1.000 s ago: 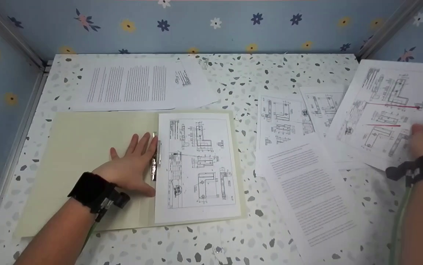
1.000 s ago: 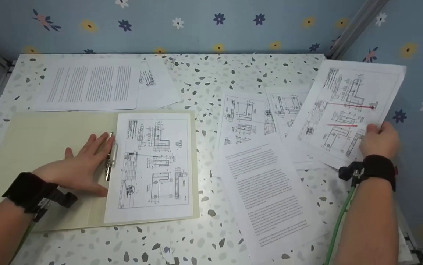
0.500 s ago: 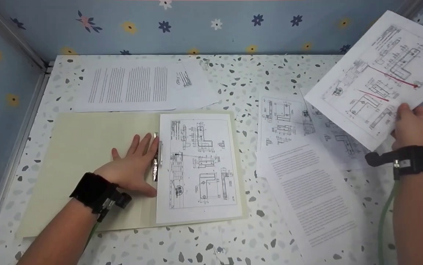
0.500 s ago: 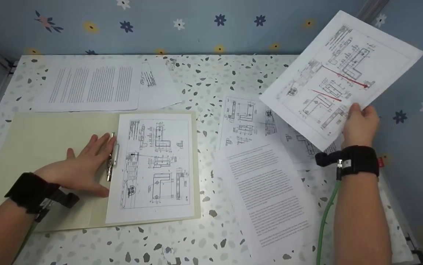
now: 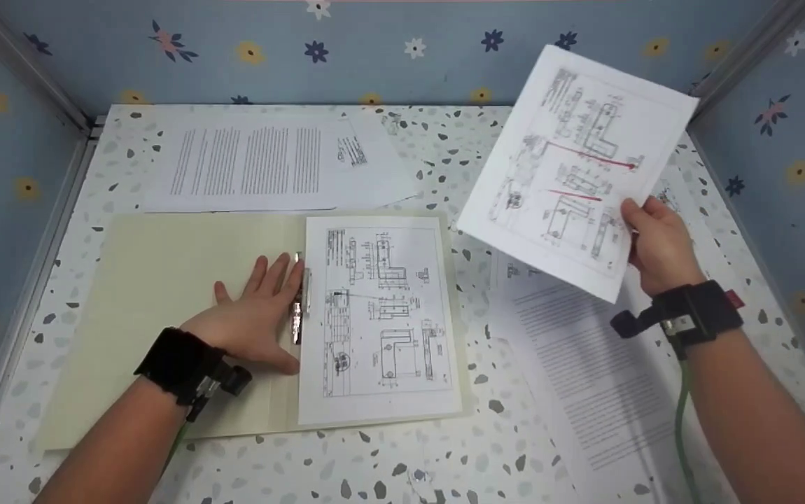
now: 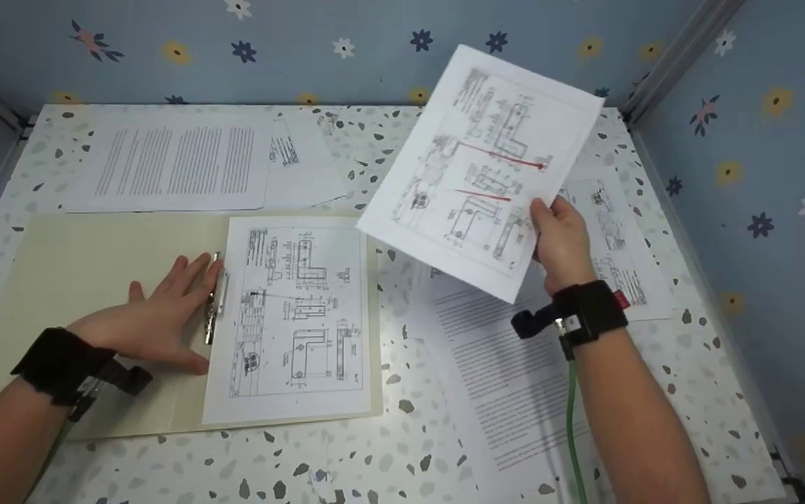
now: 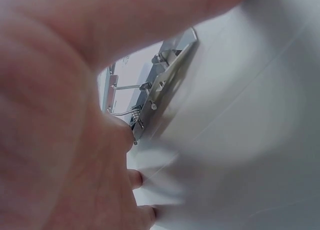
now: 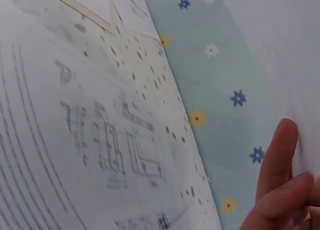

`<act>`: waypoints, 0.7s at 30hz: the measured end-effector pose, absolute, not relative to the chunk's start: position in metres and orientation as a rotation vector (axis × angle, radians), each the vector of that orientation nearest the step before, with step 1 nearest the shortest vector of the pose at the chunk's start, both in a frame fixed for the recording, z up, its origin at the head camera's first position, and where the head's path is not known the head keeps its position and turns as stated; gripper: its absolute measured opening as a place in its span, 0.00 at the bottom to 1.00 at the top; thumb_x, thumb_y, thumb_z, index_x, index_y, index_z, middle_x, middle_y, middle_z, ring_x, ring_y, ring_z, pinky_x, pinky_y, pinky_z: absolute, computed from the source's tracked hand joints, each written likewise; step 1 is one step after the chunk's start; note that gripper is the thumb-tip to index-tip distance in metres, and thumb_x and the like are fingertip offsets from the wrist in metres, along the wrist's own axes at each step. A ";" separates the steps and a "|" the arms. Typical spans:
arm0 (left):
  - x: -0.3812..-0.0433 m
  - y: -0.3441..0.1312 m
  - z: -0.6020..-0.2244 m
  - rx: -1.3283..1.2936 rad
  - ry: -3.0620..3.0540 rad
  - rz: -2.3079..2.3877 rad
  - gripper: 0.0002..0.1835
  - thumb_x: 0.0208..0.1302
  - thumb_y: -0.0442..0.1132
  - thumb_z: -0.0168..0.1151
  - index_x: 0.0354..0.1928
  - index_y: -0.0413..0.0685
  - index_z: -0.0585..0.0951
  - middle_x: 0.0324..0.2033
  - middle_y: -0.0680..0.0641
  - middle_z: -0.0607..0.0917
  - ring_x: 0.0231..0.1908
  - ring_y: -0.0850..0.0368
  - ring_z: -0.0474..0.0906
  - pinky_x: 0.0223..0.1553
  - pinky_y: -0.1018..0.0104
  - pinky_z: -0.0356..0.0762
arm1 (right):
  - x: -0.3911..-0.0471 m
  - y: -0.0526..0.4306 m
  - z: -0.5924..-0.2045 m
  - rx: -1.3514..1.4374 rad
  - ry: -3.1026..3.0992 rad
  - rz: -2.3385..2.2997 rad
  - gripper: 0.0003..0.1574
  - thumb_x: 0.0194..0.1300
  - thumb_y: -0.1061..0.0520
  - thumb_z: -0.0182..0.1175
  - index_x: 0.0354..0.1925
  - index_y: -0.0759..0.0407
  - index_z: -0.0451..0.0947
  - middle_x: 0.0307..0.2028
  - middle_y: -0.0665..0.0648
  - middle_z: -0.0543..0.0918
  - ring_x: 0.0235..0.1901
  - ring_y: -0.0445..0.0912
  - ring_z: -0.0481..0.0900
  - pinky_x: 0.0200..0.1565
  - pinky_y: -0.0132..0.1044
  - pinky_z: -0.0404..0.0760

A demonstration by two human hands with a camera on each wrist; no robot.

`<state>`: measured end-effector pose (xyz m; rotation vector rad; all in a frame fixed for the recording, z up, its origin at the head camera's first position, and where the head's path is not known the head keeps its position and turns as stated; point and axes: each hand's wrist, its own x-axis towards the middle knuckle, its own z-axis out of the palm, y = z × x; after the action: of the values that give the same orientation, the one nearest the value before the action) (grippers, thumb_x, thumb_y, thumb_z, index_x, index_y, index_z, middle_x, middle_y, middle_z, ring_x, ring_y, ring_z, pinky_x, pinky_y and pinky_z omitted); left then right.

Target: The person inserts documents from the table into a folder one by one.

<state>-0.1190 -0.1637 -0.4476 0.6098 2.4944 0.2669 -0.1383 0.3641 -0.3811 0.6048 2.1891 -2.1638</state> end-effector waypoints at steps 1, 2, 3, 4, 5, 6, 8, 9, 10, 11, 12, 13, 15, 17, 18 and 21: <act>-0.119 -0.164 -0.447 0.605 2.495 0.270 0.80 0.37 0.64 0.78 0.78 0.46 0.29 0.77 0.38 0.29 0.74 0.33 0.24 0.51 0.12 0.32 | -0.138 0.356 -0.384 0.571 2.192 -2.140 0.33 0.76 0.46 0.51 0.71 0.60 0.64 0.51 0.56 0.81 0.44 0.45 0.84 0.38 0.32 0.81; -0.119 -0.164 -0.447 0.602 2.495 0.274 0.80 0.37 0.64 0.78 0.78 0.46 0.30 0.77 0.38 0.29 0.74 0.33 0.24 0.51 0.12 0.32 | -0.137 0.347 -0.387 0.539 2.188 -2.122 0.33 0.76 0.46 0.51 0.71 0.61 0.63 0.51 0.56 0.81 0.44 0.45 0.84 0.38 0.32 0.81; -0.119 -0.164 -0.447 0.597 2.496 0.271 0.80 0.37 0.64 0.78 0.78 0.47 0.30 0.77 0.38 0.29 0.74 0.34 0.24 0.52 0.12 0.32 | -0.136 0.340 -0.390 0.509 2.176 -2.112 0.33 0.77 0.47 0.50 0.71 0.61 0.63 0.51 0.57 0.81 0.44 0.45 0.83 0.39 0.32 0.81; -0.119 -0.164 -0.447 0.596 2.497 0.274 0.80 0.37 0.64 0.78 0.78 0.47 0.30 0.77 0.38 0.29 0.74 0.34 0.24 0.52 0.12 0.32 | -0.134 0.331 -0.393 0.478 2.161 -2.106 0.32 0.77 0.47 0.50 0.71 0.62 0.62 0.50 0.57 0.82 0.43 0.45 0.83 0.39 0.33 0.82; -0.118 -0.164 -0.447 0.597 2.498 0.274 0.80 0.37 0.65 0.78 0.78 0.47 0.30 0.77 0.38 0.29 0.74 0.33 0.24 0.52 0.12 0.32 | -0.132 0.324 -0.395 0.448 2.136 -2.105 0.33 0.77 0.48 0.50 0.72 0.62 0.61 0.51 0.57 0.81 0.44 0.45 0.83 0.39 0.33 0.82; -0.118 -0.164 -0.447 0.594 2.500 0.270 0.80 0.37 0.65 0.78 0.78 0.47 0.30 0.77 0.39 0.30 0.75 0.34 0.24 0.52 0.12 0.33 | -0.130 0.316 -0.398 0.421 2.115 -2.096 0.33 0.77 0.48 0.49 0.72 0.62 0.61 0.51 0.58 0.81 0.44 0.46 0.83 0.40 0.33 0.82; -0.118 -0.164 -0.447 0.596 2.503 0.267 0.80 0.37 0.65 0.78 0.78 0.47 0.30 0.77 0.38 0.30 0.74 0.33 0.24 0.52 0.12 0.33 | -0.124 0.303 -0.401 0.367 2.074 -2.077 0.33 0.78 0.49 0.49 0.73 0.62 0.60 0.51 0.59 0.81 0.45 0.46 0.83 0.40 0.34 0.83; -0.117 -0.164 -0.447 0.596 2.504 0.262 0.80 0.37 0.65 0.78 0.78 0.47 0.30 0.77 0.38 0.30 0.74 0.33 0.25 0.52 0.12 0.34 | -0.121 0.296 -0.403 0.340 2.057 -2.059 0.32 0.78 0.49 0.48 0.73 0.62 0.60 0.52 0.60 0.81 0.45 0.47 0.83 0.40 0.35 0.83; -0.117 -0.164 -0.447 0.599 2.505 0.263 0.80 0.37 0.65 0.78 0.78 0.47 0.31 0.77 0.38 0.30 0.74 0.33 0.25 0.51 0.12 0.34 | -0.118 0.290 -0.405 0.313 2.041 -2.040 0.32 0.78 0.49 0.48 0.73 0.62 0.59 0.52 0.61 0.81 0.45 0.48 0.84 0.40 0.35 0.83; -0.117 -0.164 -0.447 0.603 2.505 0.261 0.80 0.37 0.65 0.78 0.78 0.46 0.31 0.77 0.37 0.30 0.74 0.32 0.25 0.51 0.12 0.34 | -0.116 0.285 -0.407 0.292 2.035 -2.015 0.31 0.79 0.49 0.47 0.72 0.62 0.60 0.52 0.61 0.81 0.45 0.48 0.84 0.40 0.36 0.84; -0.117 -0.164 -0.447 0.604 2.506 0.258 0.80 0.37 0.65 0.78 0.78 0.46 0.31 0.77 0.37 0.30 0.74 0.32 0.25 0.51 0.12 0.34 | -0.113 0.279 -0.409 0.273 2.035 -1.988 0.30 0.79 0.49 0.46 0.72 0.62 0.61 0.52 0.62 0.81 0.45 0.49 0.84 0.39 0.37 0.84; -0.117 -0.164 -0.447 0.609 2.505 0.258 0.80 0.37 0.65 0.78 0.78 0.46 0.31 0.77 0.37 0.30 0.74 0.32 0.26 0.51 0.12 0.35 | -0.110 0.274 -0.411 0.253 2.031 -1.964 0.30 0.79 0.49 0.46 0.71 0.61 0.61 0.52 0.63 0.81 0.44 0.50 0.85 0.39 0.38 0.84; -0.117 -0.165 -0.446 0.613 2.502 0.262 0.79 0.37 0.65 0.78 0.78 0.45 0.31 0.77 0.36 0.31 0.74 0.31 0.26 0.51 0.12 0.34 | -0.105 0.265 -0.415 0.222 2.024 -1.922 0.27 0.80 0.50 0.45 0.70 0.60 0.63 0.50 0.64 0.82 0.43 0.52 0.86 0.37 0.40 0.85; -0.117 -0.165 -0.446 0.617 2.501 0.263 0.79 0.37 0.64 0.78 0.78 0.45 0.31 0.77 0.36 0.31 0.74 0.31 0.26 0.50 0.11 0.34 | -0.101 0.257 -0.420 0.191 2.013 -1.883 0.26 0.80 0.50 0.45 0.69 0.58 0.65 0.50 0.65 0.83 0.42 0.54 0.86 0.35 0.42 0.85; -0.118 -0.164 -0.446 0.617 2.501 0.259 0.79 0.38 0.64 0.78 0.78 0.45 0.31 0.77 0.36 0.31 0.74 0.31 0.26 0.50 0.11 0.34 | -0.100 0.253 -0.422 0.170 2.007 -1.863 0.26 0.80 0.50 0.45 0.69 0.57 0.65 0.50 0.65 0.83 0.41 0.54 0.86 0.35 0.42 0.85; -0.118 -0.164 -0.445 0.617 2.502 0.258 0.79 0.38 0.64 0.78 0.78 0.45 0.31 0.77 0.36 0.30 0.74 0.31 0.26 0.50 0.11 0.34 | -0.096 0.242 -0.429 0.121 2.004 -1.801 0.25 0.79 0.51 0.46 0.69 0.56 0.65 0.49 0.65 0.84 0.41 0.56 0.86 0.33 0.41 0.84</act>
<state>-0.1177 -0.1636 -0.4450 0.6170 2.5022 0.2580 -0.0961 0.2424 -0.4294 0.1212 2.0038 -1.8012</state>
